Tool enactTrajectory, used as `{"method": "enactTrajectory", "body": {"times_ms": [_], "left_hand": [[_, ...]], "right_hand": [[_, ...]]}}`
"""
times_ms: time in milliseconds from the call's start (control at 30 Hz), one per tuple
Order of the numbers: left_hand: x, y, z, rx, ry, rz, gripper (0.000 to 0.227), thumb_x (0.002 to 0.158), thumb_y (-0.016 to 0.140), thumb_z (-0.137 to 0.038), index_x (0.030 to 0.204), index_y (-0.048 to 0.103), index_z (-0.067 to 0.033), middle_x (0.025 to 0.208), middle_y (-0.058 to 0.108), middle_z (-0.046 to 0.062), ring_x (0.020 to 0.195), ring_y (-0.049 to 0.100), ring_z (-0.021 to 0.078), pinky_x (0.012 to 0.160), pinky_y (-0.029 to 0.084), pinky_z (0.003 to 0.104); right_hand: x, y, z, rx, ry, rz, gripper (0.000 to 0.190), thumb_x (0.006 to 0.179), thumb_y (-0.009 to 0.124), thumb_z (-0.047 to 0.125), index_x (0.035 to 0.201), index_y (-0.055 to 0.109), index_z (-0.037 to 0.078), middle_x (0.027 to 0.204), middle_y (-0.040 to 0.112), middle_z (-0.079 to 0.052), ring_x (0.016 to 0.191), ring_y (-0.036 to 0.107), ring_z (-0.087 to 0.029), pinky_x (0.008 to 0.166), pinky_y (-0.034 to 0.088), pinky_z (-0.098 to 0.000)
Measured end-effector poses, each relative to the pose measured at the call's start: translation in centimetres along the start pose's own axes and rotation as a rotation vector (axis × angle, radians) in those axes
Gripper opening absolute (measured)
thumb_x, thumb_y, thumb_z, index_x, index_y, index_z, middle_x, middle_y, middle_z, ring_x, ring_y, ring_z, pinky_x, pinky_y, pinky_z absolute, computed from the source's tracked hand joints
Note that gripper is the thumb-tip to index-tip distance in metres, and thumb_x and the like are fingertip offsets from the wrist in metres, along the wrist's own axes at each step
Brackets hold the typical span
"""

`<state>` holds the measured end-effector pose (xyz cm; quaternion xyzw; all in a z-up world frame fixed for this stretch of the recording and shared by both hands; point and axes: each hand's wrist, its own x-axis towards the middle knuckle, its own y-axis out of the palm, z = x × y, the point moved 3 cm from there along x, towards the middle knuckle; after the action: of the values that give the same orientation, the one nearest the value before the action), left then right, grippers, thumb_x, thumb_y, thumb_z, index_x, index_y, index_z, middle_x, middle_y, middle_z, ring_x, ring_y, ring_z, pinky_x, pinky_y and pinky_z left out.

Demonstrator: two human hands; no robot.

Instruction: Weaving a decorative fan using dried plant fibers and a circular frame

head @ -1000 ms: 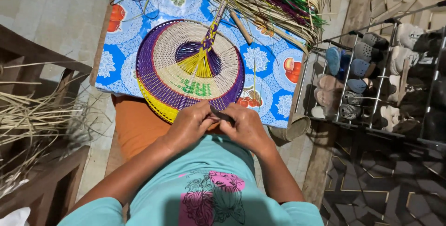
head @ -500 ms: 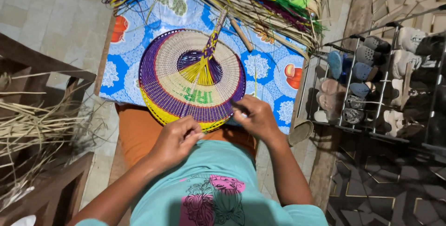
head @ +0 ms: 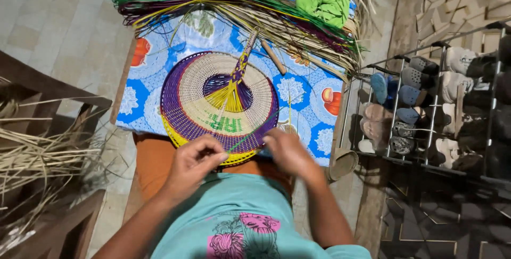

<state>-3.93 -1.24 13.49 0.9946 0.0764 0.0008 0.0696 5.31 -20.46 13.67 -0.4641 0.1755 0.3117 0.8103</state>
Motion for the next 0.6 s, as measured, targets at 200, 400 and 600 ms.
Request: {"method": "enactTrajectory", "body": {"times_ms": [200, 400, 600], "left_hand": [[0.4, 1.1, 1.8, -0.072, 0.0, 0.008, 0.008, 0.071, 0.071, -0.003, 0.072, 0.063, -0.0002, 0.066, 0.058, 0.008, 0.06, 0.048, 0.0105, 0.053, 0.039, 0.023], [0.4, 1.4, 3.0, -0.05, 0.017, 0.029, 0.008, 0.071, 0.071, -0.004, 0.072, 0.064, -0.0004, 0.068, 0.06, 0.009, 0.063, 0.052, 0.0127, 0.055, 0.042, 0.025], [0.8, 2.1, 1.5, 0.041, 0.114, 0.123, 0.009, 0.073, 0.069, -0.005, 0.072, 0.061, -0.0009, 0.067, 0.058, 0.009, 0.062, 0.055, 0.0171, 0.057, 0.044, 0.029]], "right_hand": [[-2.2, 1.9, 2.8, 0.022, -0.43, -0.058, 0.022, 0.09, 0.045, 0.025, 0.078, 0.055, 0.01, 0.059, 0.059, -0.015, 0.064, 0.06, -0.038, 0.056, 0.047, -0.0433], [-2.0, 3.7, 1.0, 0.236, -0.36, -0.088, 0.03, 0.075, 0.066, 0.038, 0.069, 0.053, 0.012, 0.046, 0.049, -0.004, 0.049, 0.054, -0.021, 0.05, 0.045, -0.0308], [-2.0, 3.9, 1.6, 0.407, -0.461, -0.051, 0.034, 0.087, 0.056, 0.029, 0.058, 0.048, 0.011, 0.043, 0.044, -0.005, 0.044, 0.044, -0.014, 0.046, 0.04, -0.0267]]}}
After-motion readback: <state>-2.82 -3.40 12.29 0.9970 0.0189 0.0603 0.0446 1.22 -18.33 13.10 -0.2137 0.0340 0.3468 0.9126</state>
